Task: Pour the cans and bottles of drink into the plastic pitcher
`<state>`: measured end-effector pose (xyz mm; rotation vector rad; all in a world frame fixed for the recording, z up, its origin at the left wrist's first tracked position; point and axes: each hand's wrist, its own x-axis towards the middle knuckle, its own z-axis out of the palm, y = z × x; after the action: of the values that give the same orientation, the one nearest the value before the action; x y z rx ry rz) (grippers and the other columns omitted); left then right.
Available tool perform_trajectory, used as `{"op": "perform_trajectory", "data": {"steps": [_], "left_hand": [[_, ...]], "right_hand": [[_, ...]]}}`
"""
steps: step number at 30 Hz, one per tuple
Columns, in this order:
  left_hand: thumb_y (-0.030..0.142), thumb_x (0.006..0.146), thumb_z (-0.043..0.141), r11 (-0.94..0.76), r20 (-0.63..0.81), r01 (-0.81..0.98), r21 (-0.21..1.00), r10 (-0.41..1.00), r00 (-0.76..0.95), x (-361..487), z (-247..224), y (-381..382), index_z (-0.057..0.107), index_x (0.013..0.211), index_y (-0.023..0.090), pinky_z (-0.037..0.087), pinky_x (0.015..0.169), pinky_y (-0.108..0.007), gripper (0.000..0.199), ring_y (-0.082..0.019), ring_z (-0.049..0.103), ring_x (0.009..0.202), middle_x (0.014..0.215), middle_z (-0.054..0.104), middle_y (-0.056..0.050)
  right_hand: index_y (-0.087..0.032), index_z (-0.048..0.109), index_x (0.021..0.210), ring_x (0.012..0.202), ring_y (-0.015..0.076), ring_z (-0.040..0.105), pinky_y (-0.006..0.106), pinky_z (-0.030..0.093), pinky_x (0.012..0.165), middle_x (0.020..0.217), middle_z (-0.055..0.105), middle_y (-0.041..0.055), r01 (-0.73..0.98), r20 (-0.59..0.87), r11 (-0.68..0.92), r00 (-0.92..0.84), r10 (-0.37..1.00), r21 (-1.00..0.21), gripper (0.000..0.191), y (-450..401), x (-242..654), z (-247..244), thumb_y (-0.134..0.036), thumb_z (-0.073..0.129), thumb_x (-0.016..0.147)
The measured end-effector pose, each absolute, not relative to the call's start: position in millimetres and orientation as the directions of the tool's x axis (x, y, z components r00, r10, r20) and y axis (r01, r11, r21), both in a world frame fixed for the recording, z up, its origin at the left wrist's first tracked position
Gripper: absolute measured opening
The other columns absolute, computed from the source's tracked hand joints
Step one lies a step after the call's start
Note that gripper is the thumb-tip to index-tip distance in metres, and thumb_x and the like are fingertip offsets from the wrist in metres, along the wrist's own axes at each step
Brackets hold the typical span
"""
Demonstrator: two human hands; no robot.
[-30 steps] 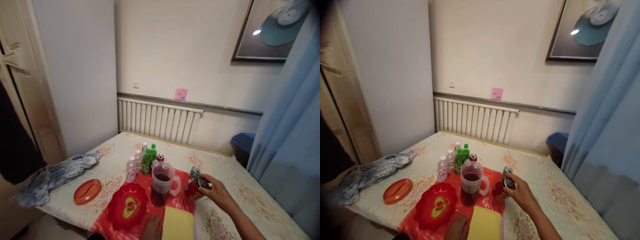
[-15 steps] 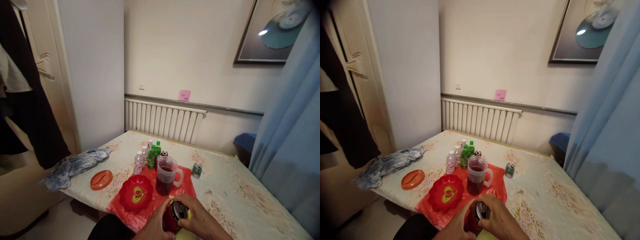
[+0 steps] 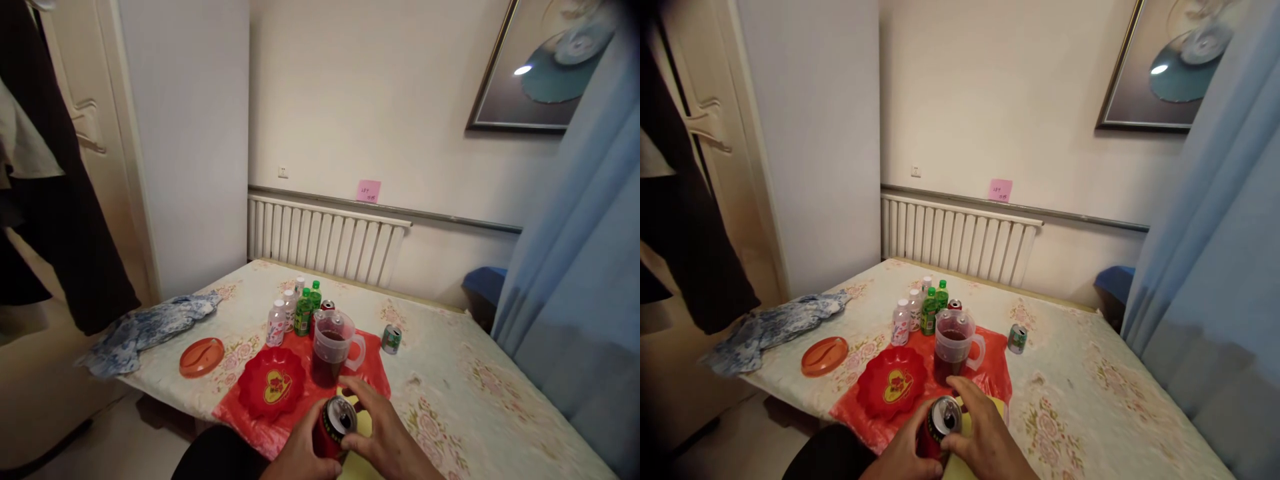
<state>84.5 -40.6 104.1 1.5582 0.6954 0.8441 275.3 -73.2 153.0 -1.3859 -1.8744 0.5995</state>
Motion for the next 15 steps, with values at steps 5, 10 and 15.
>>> {"op": "perform_trajectory", "data": {"steps": [5,10,15], "left_hand": [[0.003,0.054,0.063,-0.126,0.132,-0.044,0.991,0.876,0.463,81.3,103.8,-35.9,0.047,0.134,0.021,0.038,0.110,-0.040,0.083,-0.028,0.053,0.126,0.135,0.059,-0.007],[0.003,0.055,0.064,-0.138,0.134,-0.025,0.990,0.876,0.463,77.6,100.3,-33.9,0.047,0.134,0.020,0.036,0.112,-0.041,0.083,-0.028,0.051,0.129,0.136,0.058,-0.008],[0.003,0.055,0.064,-0.159,0.142,-0.003,0.987,0.872,0.469,75.7,97.1,-33.1,0.047,0.134,0.020,0.035,0.112,-0.042,0.082,-0.027,0.050,0.129,0.138,0.058,-0.007]], "right_hand": [[-0.031,0.060,0.128,0.131,0.0290,0.050,0.047,0.045,0.107,0.141,0.056,0.0093,0.615,0.418,0.442,-0.194,0.888,-0.653,0.056,-70.9,273.9,141.1,-0.027,0.077,0.075],[-0.029,0.060,0.129,0.130,0.0287,0.052,0.047,0.045,0.108,0.139,0.058,0.0113,0.641,0.457,0.489,-0.233,0.858,-0.591,0.054,-72.2,270.1,140.8,-0.030,0.076,0.078],[-0.027,0.059,0.129,0.129,0.0279,0.053,0.047,0.044,0.110,0.137,0.059,0.0119,0.645,0.454,0.497,-0.250,0.855,-0.581,0.055,-74.2,266.5,145.4,-0.026,0.078,0.077]]}}
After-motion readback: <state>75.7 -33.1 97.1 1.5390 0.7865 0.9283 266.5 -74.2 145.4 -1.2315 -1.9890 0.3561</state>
